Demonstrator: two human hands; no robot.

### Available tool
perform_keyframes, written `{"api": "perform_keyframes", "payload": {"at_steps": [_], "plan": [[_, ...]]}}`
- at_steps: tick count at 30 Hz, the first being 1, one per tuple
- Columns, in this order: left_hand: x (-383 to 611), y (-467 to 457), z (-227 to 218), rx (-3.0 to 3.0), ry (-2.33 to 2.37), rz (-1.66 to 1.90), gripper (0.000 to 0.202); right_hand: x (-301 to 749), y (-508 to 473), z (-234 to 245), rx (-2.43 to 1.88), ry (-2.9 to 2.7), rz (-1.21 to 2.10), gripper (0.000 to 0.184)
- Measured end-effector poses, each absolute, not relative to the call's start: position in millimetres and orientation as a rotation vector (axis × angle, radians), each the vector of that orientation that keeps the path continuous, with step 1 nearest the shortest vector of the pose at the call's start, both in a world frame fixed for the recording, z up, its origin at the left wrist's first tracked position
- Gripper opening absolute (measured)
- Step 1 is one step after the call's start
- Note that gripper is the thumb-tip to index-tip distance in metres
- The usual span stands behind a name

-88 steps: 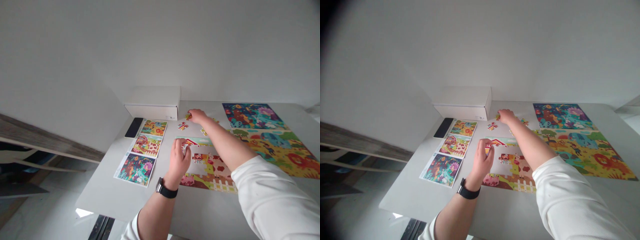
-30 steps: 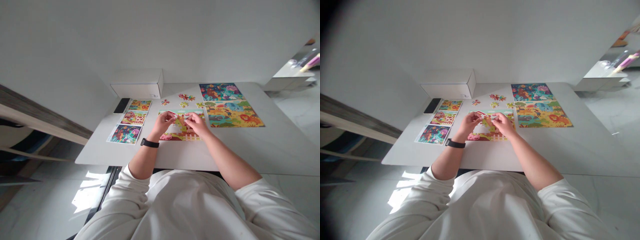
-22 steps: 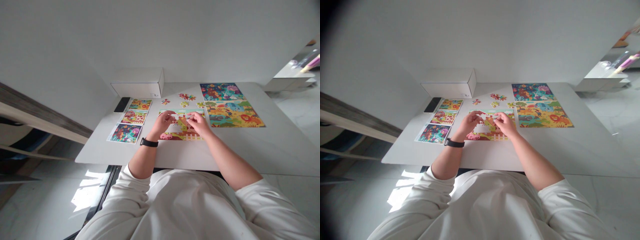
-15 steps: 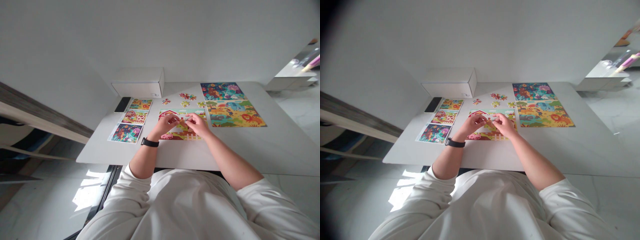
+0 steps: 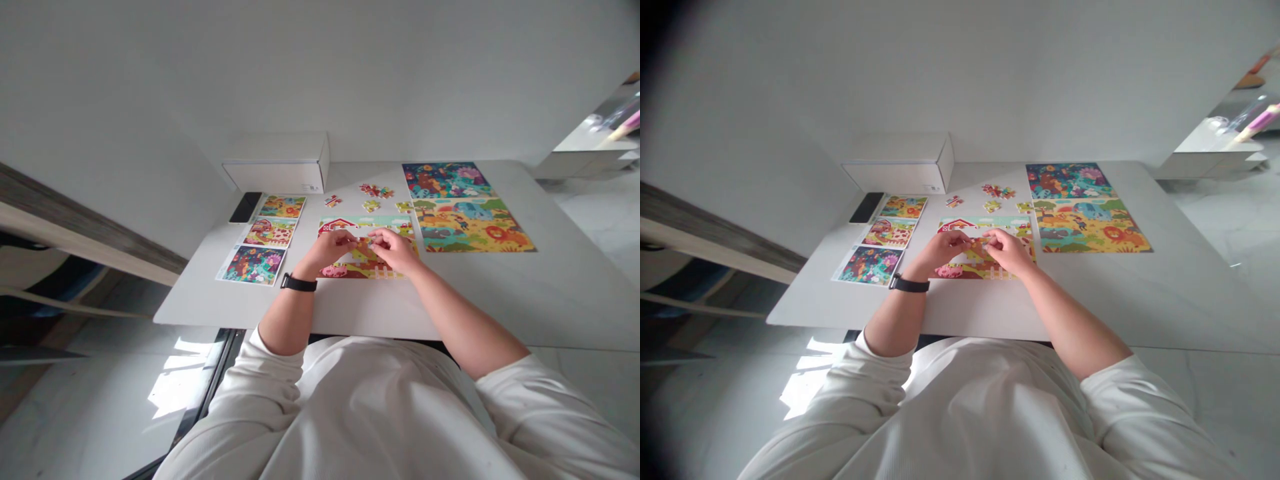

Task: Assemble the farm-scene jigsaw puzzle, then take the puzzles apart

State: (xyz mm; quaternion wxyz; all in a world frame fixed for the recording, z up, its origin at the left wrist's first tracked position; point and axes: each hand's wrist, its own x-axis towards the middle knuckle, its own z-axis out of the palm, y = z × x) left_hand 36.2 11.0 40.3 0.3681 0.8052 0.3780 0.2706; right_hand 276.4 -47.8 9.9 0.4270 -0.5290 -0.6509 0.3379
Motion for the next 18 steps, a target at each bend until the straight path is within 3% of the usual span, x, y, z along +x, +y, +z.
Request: {"api": "perform_keyframes", "payload": {"at_steps": [18], "plan": [[32.1, 11.7, 42.1, 2.162, 1.030, 0.646, 0.023, 272.9, -53.5, 15.8, -1.374, -1.797, 0.690, 0.028]]}}
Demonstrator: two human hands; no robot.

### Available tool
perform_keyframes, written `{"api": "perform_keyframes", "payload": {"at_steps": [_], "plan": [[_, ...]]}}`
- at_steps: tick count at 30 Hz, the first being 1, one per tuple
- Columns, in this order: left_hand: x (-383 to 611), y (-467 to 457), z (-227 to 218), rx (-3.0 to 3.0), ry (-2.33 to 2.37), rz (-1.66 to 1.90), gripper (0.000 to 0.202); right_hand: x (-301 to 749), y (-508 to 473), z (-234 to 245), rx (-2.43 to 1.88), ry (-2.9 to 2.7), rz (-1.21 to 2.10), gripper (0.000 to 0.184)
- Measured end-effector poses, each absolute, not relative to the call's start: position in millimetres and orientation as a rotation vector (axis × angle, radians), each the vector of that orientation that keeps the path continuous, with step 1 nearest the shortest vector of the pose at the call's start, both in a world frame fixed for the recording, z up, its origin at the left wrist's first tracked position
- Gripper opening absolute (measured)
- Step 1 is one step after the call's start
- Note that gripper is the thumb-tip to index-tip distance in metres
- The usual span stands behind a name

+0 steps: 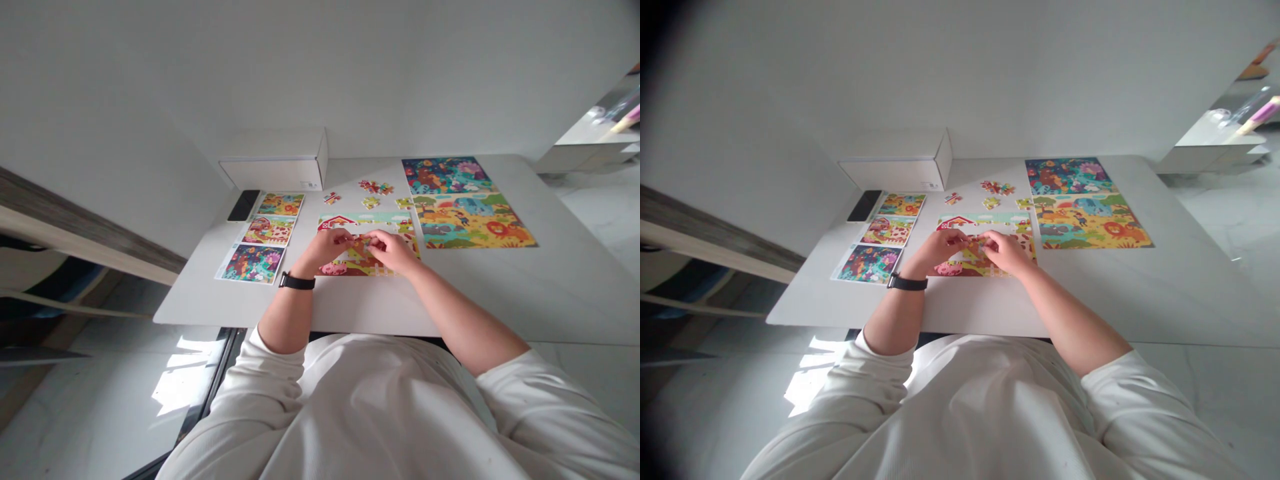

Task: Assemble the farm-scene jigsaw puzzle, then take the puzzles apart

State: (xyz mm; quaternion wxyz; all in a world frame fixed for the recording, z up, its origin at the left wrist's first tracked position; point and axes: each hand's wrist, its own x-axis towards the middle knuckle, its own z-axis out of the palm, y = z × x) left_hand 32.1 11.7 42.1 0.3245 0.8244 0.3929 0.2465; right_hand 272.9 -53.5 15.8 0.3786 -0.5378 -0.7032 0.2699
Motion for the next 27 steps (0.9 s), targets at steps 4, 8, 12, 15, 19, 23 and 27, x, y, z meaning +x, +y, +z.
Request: {"api": "perform_keyframes", "payload": {"at_steps": [4, 8, 12, 15, 19, 23, 27], "plan": [[23.2, 16.4, 45.9, 2.036, 1.114, 0.814, 0.025, 273.2, -54.4, 18.9, -1.379, -1.764, 0.649, 0.028], [3.7, 22.7, 46.5, 1.913, 1.188, 0.879, 0.031, 274.0, -55.1, 20.5, -1.391, -1.762, 0.644, 0.027], [-12.7, 23.9, 42.2, 1.902, 1.175, 0.757, 0.030, 273.2, -55.8, 21.1, -1.368, -1.791, 0.656, 0.028], [-17.4, 22.5, 39.1, 1.976, 1.170, 0.622, 0.029, 271.1, -56.8, 21.5, -1.353, -1.814, 0.690, 0.028], [-19.4, 22.4, 36.3, 2.082, 1.140, 0.539, 0.028, 268.1, -58.8, 22.3, -1.339, -1.838, 0.745, 0.028], [-18.8, 21.4, 36.5, 2.137, 1.169, 0.513, 0.026, 265.9, -60.4, 22.5, -1.323, -1.861, 0.755, 0.025], [-14.5, 17.4, 39.2, 2.156, 1.212, 0.537, 0.025, 263.0, -62.8, 23.0, -1.330, -1.909, 0.734, 0.025]]}}
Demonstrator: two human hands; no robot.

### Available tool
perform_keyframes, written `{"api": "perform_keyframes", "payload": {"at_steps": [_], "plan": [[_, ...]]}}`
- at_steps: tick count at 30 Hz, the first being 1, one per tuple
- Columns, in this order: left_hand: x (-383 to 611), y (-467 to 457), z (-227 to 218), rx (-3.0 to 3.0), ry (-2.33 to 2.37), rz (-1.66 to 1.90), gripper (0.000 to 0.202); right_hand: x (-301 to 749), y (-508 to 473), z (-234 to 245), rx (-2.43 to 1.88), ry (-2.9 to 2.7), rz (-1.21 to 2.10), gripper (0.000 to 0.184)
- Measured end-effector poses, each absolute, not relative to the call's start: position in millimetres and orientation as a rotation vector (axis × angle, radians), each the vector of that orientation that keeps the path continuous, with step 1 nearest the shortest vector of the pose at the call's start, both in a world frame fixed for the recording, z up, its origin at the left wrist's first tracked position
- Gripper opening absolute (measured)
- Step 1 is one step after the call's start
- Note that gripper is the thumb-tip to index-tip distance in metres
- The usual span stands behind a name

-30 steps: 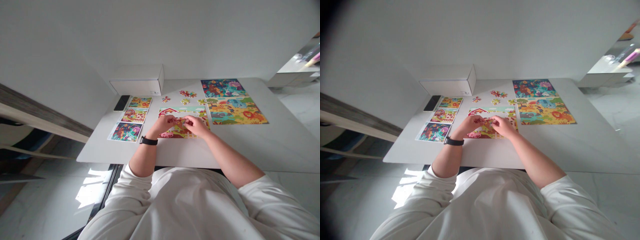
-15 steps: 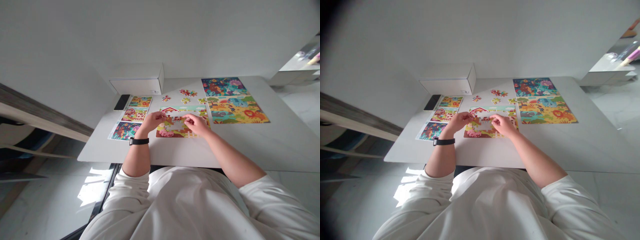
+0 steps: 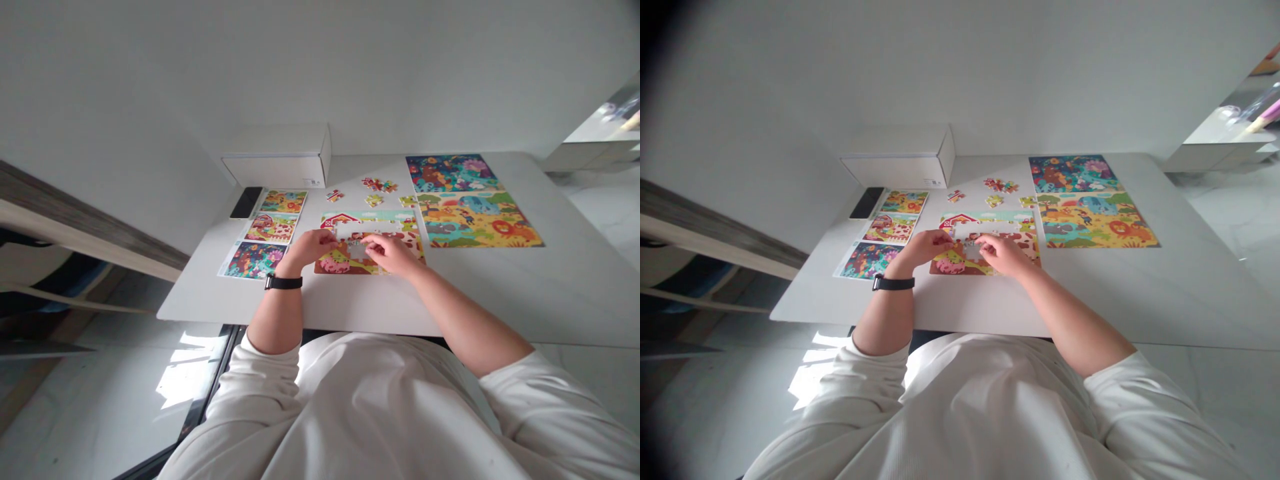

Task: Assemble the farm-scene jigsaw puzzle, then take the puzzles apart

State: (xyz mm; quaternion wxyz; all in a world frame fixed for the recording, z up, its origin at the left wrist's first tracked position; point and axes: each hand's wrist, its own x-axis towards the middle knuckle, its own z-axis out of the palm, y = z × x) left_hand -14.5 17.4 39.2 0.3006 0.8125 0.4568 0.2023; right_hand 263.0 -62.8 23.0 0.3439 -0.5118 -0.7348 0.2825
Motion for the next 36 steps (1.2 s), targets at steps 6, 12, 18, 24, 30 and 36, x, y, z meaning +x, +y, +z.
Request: {"api": "perform_keyframes", "payload": {"at_steps": [6, 12, 18, 24, 30, 36], "plan": [[-10.8, 15.1, 40.3, 2.190, 1.214, 0.525, 0.022, 258.5, -65.3, 24.4, -1.296, -2.030, 0.643, 0.031], [-8.3, 16.3, 37.8, 2.288, 1.218, 0.550, 0.015, 252.1, -64.7, 22.2, -1.210, -2.201, 0.329, 0.031], [-16.5, 21.5, 34.9, 2.302, 1.330, 0.725, 0.023, 243.7, -67.0, 19.1, -1.219, -2.330, 0.218, 0.033], [-23.5, 24.4, 33.2, 2.274, 1.348, 0.662, 0.020, 237.1, -65.9, 10.9, -1.184, -2.456, 0.163, 0.037], [-20.4, 19.8, 30.2, 2.308, 1.306, 0.547, 0.024, 235.4, -67.9, 9.2, -1.207, -2.495, 0.185, 0.037], [-17.5, 21.7, 27.0, 2.319, 1.368, 0.523, 0.025, 236.0, -67.3, 10.5, -1.207, -2.504, 0.161, 0.036]]}}
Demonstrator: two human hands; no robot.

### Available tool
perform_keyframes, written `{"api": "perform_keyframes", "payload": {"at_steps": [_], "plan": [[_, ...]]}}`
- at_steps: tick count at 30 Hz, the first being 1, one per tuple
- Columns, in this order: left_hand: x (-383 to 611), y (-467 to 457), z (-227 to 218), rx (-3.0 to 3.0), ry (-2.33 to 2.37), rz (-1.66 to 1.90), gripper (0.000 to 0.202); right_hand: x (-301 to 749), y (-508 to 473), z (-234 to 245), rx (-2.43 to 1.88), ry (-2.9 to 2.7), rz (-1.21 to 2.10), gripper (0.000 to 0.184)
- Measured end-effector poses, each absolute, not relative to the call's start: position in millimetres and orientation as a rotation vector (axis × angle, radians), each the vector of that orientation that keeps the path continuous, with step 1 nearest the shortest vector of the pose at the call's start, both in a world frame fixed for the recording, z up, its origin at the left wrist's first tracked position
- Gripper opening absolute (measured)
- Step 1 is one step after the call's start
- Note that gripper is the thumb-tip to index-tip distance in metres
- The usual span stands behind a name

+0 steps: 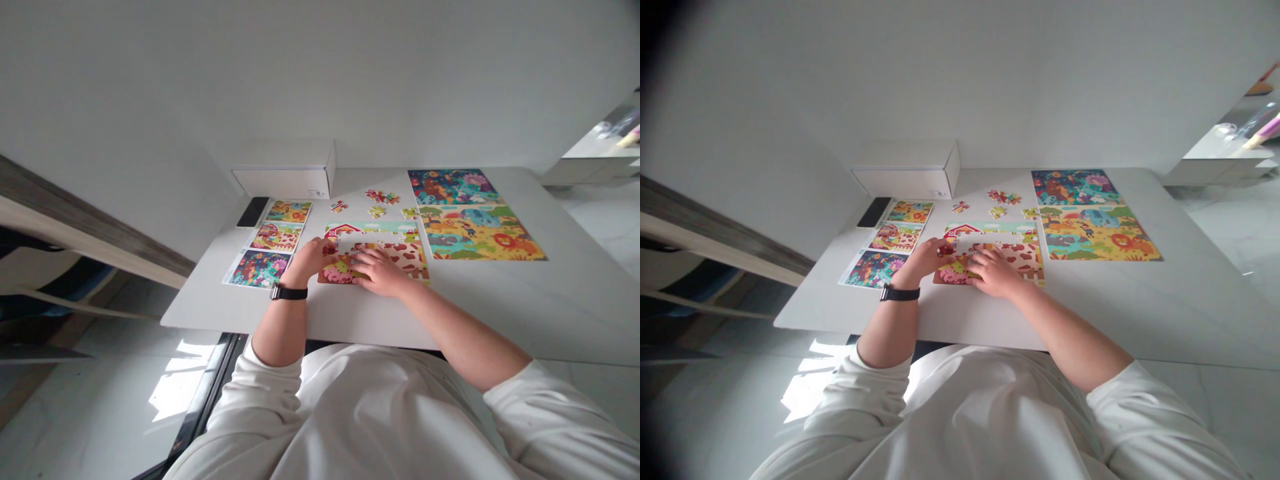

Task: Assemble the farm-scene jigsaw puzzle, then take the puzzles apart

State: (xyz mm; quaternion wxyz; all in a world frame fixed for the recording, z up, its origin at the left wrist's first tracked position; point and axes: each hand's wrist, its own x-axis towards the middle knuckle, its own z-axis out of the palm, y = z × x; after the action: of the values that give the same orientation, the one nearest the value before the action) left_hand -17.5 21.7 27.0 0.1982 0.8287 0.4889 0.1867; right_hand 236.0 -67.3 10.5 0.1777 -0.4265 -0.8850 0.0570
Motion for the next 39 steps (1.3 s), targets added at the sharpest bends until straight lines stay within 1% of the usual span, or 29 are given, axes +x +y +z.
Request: {"api": "perform_keyframes", "payload": {"at_steps": [7, 12, 15, 19, 22, 24, 27, 29, 33, 37, 39], "plan": [[-21.3, 23.8, 25.3, 2.354, 1.355, 0.454, 0.029, 233.5, -71.1, 16.9, -1.251, -2.546, 0.186, 0.038], [-23.8, 28.9, 22.4, 2.309, 1.295, 0.459, 0.033, 246.3, -68.4, 30.0, -1.324, -2.450, 0.220, 0.039], [-23.1, 37.7, 22.5, 2.334, 1.262, 0.395, 0.029, 265.1, -60.4, 44.9, -1.360, -2.407, 0.209, 0.038], [-25.9, 57.7, 30.9, 2.367, 1.152, 0.224, 0.025, 294.2, -46.7, 60.3, -1.366, -2.348, 0.142, 0.030], [-25.8, 73.1, 39.7, 2.335, 1.095, 0.162, 0.022, 312.2, -38.5, 56.1, -1.367, -2.280, 0.098, 0.024], [-21.6, 79.0, 41.7, 2.339, 1.159, 0.244, 0.020, 321.1, -35.5, 45.7, -1.402, -2.219, 0.076, 0.024], [-12.6, 79.8, 34.6, 2.396, 1.296, 0.578, 0.024, 329.6, -34.8, 27.7, -1.483, -2.137, 0.032, 0.025], [-9.4, 77.9, 25.3, 2.463, 1.261, 0.749, 0.026, 332.9, -35.9, 19.8, -1.522, -2.117, 0.016, 0.025], [-13.6, 76.2, 11.1, 2.592, 1.118, 0.745, 0.031, 337.2, -38.9, 16.8, -1.573, -2.140, 0.006, 0.027], [-18.4, 74.7, 8.3, 2.662, 1.120, 0.725, 0.042, 340.5, -42.7, 15.8, -1.630, -2.217, -0.004, 0.038], [-17.9, 72.9, 7.8, 2.680, 1.146, 0.690, 0.046, 341.2, -44.4, 13.2, -1.671, -2.227, 0.005, 0.040]]}}
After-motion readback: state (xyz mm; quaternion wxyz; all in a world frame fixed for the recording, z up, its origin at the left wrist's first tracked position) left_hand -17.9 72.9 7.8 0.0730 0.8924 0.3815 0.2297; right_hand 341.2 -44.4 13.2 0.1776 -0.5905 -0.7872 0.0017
